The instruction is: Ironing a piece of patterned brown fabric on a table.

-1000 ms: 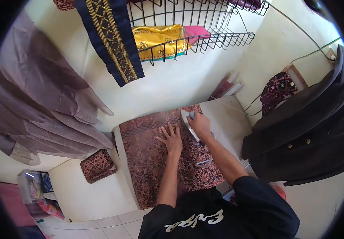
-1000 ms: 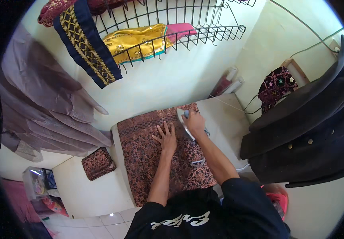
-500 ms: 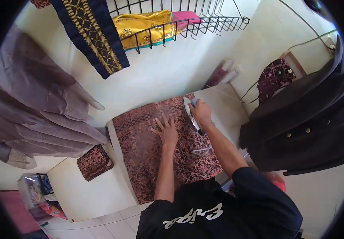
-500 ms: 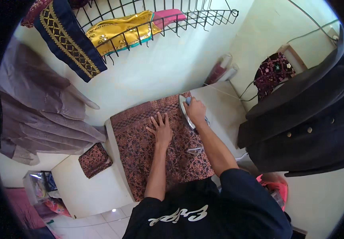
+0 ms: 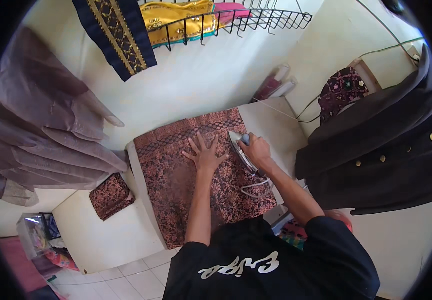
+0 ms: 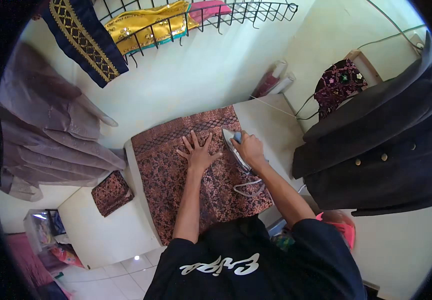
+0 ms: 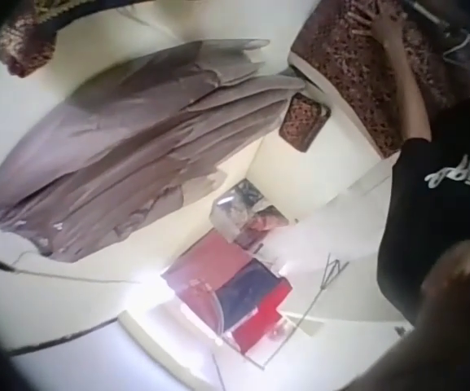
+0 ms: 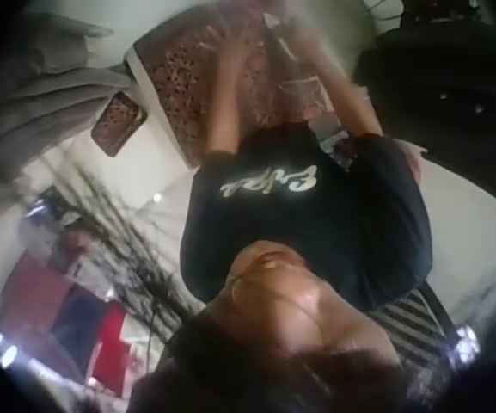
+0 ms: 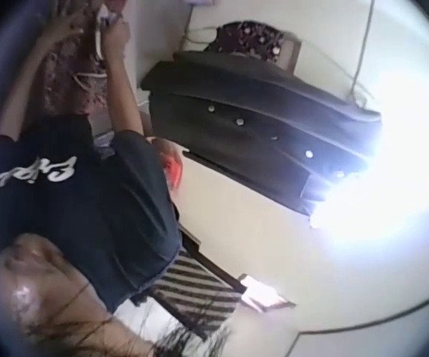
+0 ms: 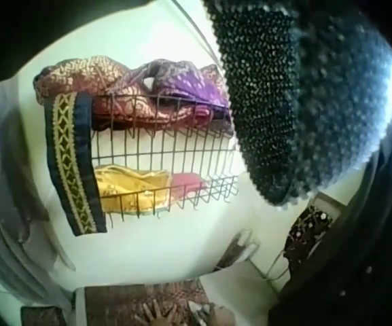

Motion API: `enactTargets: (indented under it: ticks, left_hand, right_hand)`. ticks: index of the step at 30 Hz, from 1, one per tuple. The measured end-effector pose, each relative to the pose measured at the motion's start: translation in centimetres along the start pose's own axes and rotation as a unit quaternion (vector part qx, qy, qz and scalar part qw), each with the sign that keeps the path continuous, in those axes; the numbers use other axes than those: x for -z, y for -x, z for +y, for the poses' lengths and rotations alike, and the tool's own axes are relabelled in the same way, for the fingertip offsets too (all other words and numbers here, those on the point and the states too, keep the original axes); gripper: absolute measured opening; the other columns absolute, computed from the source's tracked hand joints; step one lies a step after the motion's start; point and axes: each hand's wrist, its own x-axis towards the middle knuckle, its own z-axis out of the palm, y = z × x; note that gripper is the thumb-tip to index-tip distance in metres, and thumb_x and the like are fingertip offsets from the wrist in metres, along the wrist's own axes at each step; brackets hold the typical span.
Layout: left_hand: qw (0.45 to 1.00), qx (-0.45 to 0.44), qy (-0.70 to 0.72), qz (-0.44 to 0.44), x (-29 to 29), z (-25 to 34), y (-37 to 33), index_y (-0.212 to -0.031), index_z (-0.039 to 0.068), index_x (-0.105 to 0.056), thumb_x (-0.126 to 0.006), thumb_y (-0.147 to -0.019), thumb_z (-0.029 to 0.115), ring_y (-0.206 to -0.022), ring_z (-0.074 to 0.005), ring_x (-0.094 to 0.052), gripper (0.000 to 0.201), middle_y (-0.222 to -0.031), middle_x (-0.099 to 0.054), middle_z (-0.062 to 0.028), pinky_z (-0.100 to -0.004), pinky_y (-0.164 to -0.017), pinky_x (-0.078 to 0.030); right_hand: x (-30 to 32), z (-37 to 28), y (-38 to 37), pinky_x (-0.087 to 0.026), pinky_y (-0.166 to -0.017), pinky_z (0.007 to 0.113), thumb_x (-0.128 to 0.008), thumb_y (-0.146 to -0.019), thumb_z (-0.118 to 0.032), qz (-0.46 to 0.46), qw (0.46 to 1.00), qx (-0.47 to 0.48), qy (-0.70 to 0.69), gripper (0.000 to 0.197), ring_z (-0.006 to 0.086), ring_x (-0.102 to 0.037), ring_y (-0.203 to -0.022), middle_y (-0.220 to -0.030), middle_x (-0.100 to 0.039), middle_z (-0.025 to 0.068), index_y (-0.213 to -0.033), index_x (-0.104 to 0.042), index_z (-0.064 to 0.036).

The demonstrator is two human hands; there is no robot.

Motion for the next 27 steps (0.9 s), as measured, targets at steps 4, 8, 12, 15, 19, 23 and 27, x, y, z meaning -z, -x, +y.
enactTargets:
  ticks: [4, 8, 12, 15, 19, 23, 27]
  left_hand:
    - [1.0, -0.012, -0.012, 0.0, 0.3, 0.3, 0.0, -0.152, 0.044, -0.023, -0.068, -0.066, 0.078, -0.143, -0.0524, 0.017, 0.103, -0.161, 0.016, -0.0187, -0.0851, -0.097, 0.0]
    - [1.0, -0.013, -0.013, 0.016, -0.4, -0.1, 0.1, -0.153, 0.044, -0.023, -0.068, -0.062, 0.081, -0.144, -0.0514, 0.016, 0.108, -0.162, 0.014, -0.018, -0.0841, -0.098, 0.001]
    - [0.997, -0.024, 0.017, 0.07, -1.6, -1.5, 0.6, -0.153, 0.042, -0.026, -0.067, -0.063, 0.082, -0.145, -0.0501, 0.015, 0.106, -0.163, 0.009, -0.017, -0.082, -0.1, 0.005]
    - [0.993, -0.037, 0.004, 0.116, -1.8, -3.2, 1.0, -0.152, 0.039, -0.029, -0.06, -0.07, 0.081, -0.148, -0.0439, 0.009, 0.097, -0.164, 0.0, -0.0127, -0.0736, -0.109, 0.005]
    - [0.978, -0.104, -0.013, 0.179, -1.3, -7.2, 2.1, -0.151, 0.037, -0.033, -0.045, -0.087, 0.074, -0.151, -0.0279, -0.006, 0.075, -0.163, -0.015, -0.0032, -0.0521, -0.121, -0.001]
    - [0.979, -0.101, -0.002, 0.178, -0.9, -7.4, 2.7, -0.151, 0.035, -0.034, -0.044, -0.092, 0.067, -0.151, -0.0281, -0.007, 0.068, -0.163, -0.014, -0.0047, -0.0533, -0.12, -0.003]
    - [0.975, -0.063, -0.084, 0.195, -1.9, -4.8, 3.3, -0.148, 0.016, -0.041, -0.047, -0.099, 0.049, -0.149, -0.0315, -0.014, 0.06, -0.16, -0.023, -0.013, -0.0567, -0.119, -0.008]
  right_hand:
    - [1.2, -0.3, -0.9, -0.053, -0.077, 0.051, -0.064, -0.087, -0.048, -0.023, 1.0, 0.013, 0.015, 0.048, 0.0414, -0.067, -0.085, -0.089, -0.068, 0.0254, -0.109, -0.064, -0.0051]
    - [0.5, 0.4, -2.3, -0.054, -0.078, 0.05, -0.066, -0.085, -0.05, -0.015, 0.998, 0.052, 0.027, 0.049, 0.0407, -0.068, -0.086, -0.089, -0.068, 0.0249, -0.111, -0.065, -0.0085]
    - [0.9, 2.4, -1.6, -0.054, -0.079, 0.05, -0.068, -0.081, -0.054, -0.054, 0.991, 0.113, 0.04, 0.051, 0.0408, -0.068, -0.083, -0.086, -0.069, 0.0246, -0.111, -0.068, -0.0137]
    - [1.6, 3.2, -1.6, -0.055, -0.075, 0.051, -0.067, -0.081, -0.055, -0.082, 0.977, 0.165, 0.107, 0.051, 0.0412, -0.068, -0.079, -0.082, -0.069, 0.023, -0.112, -0.068, -0.0158]
    - [1.4, 1.7, -2.8, -0.055, -0.075, 0.051, -0.067, -0.08, -0.057, -0.063, 0.982, 0.168, 0.051, 0.051, 0.0414, -0.068, -0.079, -0.084, -0.069, 0.0239, -0.109, -0.069, -0.0146]
    - [1.0, 2.8, -3.2, -0.054, -0.075, 0.051, -0.066, -0.081, -0.059, -0.083, 0.972, 0.193, 0.105, 0.053, 0.0403, -0.068, -0.081, -0.083, -0.069, 0.0232, -0.11, -0.07, -0.0155]
    - [1.6, 1.7, -2.7, -0.053, -0.075, 0.051, -0.065, -0.081, -0.059, -0.112, 0.948, 0.266, 0.132, 0.051, 0.0412, -0.067, -0.081, -0.082, -0.069, 0.0238, -0.106, -0.07, -0.0143]
